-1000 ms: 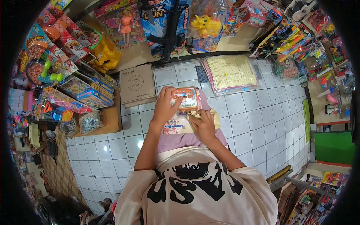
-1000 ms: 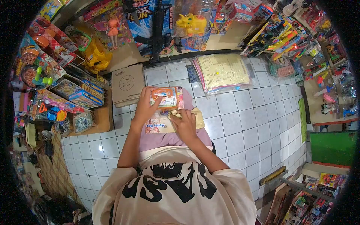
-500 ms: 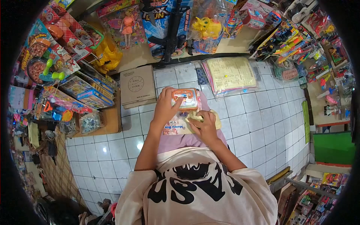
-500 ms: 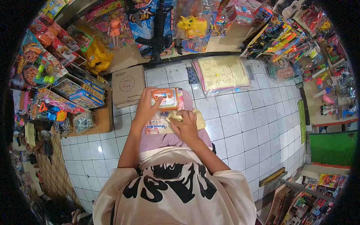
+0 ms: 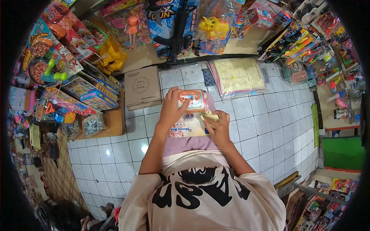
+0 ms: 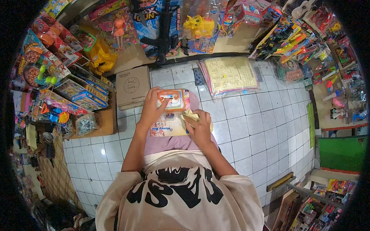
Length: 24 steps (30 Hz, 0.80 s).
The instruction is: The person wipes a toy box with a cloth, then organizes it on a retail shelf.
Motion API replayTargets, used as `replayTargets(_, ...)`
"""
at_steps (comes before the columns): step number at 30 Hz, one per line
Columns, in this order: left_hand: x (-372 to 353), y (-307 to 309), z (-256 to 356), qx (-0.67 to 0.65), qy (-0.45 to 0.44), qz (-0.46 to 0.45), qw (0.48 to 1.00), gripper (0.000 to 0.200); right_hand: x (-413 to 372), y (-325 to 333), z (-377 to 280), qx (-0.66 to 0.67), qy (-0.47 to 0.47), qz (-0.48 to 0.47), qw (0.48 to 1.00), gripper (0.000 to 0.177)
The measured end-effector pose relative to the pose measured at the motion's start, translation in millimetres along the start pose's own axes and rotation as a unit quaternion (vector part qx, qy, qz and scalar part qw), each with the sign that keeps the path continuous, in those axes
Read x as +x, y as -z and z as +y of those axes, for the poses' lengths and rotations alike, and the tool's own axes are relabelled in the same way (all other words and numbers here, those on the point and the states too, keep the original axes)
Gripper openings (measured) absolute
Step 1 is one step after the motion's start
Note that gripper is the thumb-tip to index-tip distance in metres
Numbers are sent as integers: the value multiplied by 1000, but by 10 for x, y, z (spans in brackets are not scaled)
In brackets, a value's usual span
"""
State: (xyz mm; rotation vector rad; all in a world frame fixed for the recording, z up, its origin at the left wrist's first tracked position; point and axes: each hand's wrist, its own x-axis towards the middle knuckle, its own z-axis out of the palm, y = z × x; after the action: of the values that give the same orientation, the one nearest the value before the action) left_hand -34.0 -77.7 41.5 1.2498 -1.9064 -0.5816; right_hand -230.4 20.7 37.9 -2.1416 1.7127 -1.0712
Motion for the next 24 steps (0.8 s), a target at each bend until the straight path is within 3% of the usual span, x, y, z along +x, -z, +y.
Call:
replayTargets(3, -3, -40, 3, 16, -15, 11, 1000, 40, -5, -111, -14, -10, 39, -31, 999, 21)
replayTargets(9, 5, 15, 24, -12, 3, -4, 1000, 39, 60, 42, 141, -8, -15, -56, 998, 14)
replayTargets(13, 66, 148, -42, -72, -7, -74, 995, 36, 196, 264, 373, 175, -130, 15, 976, 11)
replayTargets(16, 162, 167, -108, -114, -34, -175, 977, 34, 423, 514, 21, 305, -128, 75, 941, 12)
replayTargets(17, 182, 155, -135, -125, -42, -213, 968, 35, 484, 572, -57, 279, -68, 57, 956, 16)
replayTargets(20, 194, 22, -323, -97, -95, -168, 976, 38, 643, 465, -148, 157, 70, -50, 984, 30)
replayTargets(23, 23, 251, 43, -118, 82, -108, 984, 50, 671, 251, -230, -107, 150, -151, 971, 48)
replayTargets(24, -70, 284, 91, -132, 141, -84, 978, 55, 675, 232, -198, -82, 140, -171, 972, 51)
